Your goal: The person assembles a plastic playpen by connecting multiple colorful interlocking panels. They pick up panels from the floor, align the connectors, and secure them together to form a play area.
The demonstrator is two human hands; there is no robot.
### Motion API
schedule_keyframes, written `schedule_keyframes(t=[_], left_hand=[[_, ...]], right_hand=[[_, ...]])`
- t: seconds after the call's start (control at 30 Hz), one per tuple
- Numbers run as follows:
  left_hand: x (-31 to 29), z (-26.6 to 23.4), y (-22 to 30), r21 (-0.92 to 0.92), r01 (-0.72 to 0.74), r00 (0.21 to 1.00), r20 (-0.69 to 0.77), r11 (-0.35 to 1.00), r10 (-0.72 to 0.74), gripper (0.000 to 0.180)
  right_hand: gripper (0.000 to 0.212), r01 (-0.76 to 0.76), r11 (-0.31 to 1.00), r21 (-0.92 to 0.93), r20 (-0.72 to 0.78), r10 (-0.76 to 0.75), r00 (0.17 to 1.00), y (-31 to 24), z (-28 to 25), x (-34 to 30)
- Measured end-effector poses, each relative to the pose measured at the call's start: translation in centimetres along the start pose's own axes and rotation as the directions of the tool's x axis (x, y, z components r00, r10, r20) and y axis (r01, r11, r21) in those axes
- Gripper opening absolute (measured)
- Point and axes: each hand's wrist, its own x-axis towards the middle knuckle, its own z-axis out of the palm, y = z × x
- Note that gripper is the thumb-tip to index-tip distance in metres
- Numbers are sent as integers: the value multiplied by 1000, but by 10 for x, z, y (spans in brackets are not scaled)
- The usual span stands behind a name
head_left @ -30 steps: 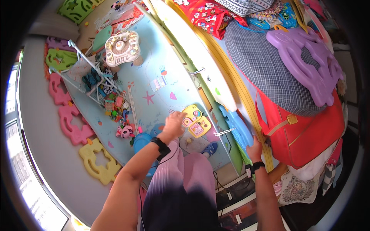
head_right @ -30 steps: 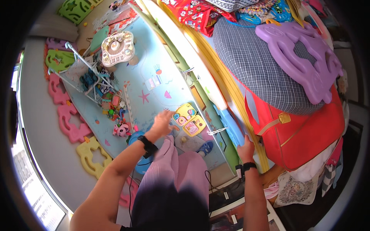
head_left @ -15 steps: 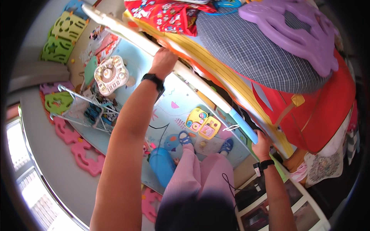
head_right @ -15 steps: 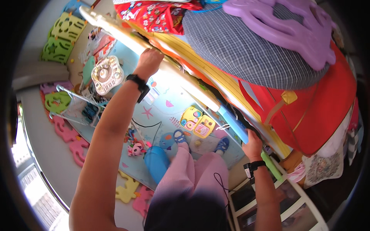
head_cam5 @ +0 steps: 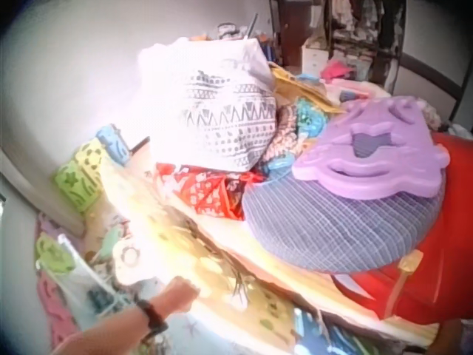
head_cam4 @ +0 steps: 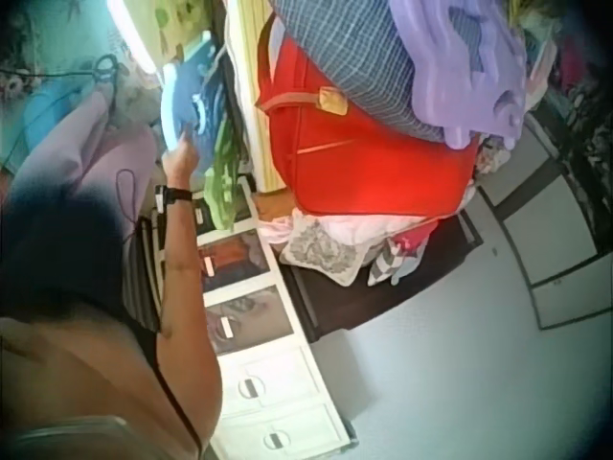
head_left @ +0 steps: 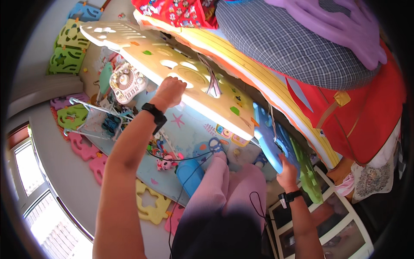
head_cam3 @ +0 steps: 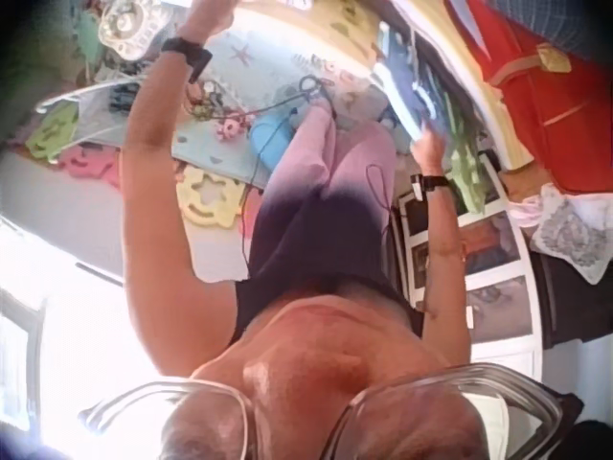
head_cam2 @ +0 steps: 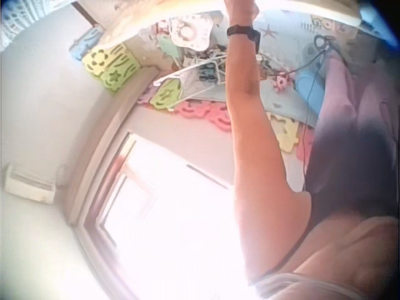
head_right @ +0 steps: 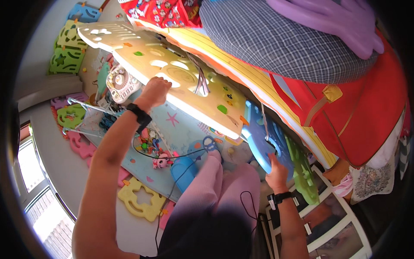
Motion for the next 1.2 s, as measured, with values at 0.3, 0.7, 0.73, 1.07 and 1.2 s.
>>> schedule_keyframes(t=[0.3, 0.7, 0.73, 1.07, 1.2], left_hand=[[6, 0, 14, 1, 1, 999, -47, 1000, -1, 19], [-39, 44, 15, -80, 5, 997, -78, 997, -11, 17], [-54, 38, 19, -100, -7, 997, -79, 995, -1, 17], [-206, -5, 52, -130, -8, 1000, -5, 992, 8, 25], [-236, -15, 51, -134, -18, 999, -53, 991, 11, 26]], right_hand=[[68, 65, 998, 6, -6, -65, 998, 20, -15, 3], [82, 33, 999, -34, 13, -32, 999, -3, 33, -39], [83, 17, 1000, -13, 30, -17, 999, -8, 33, -56], [70, -29, 998, 51, 132, 22, 991, -56, 16, -184], [72, -53, 995, 85, 175, 38, 984, -73, 0, -213]])
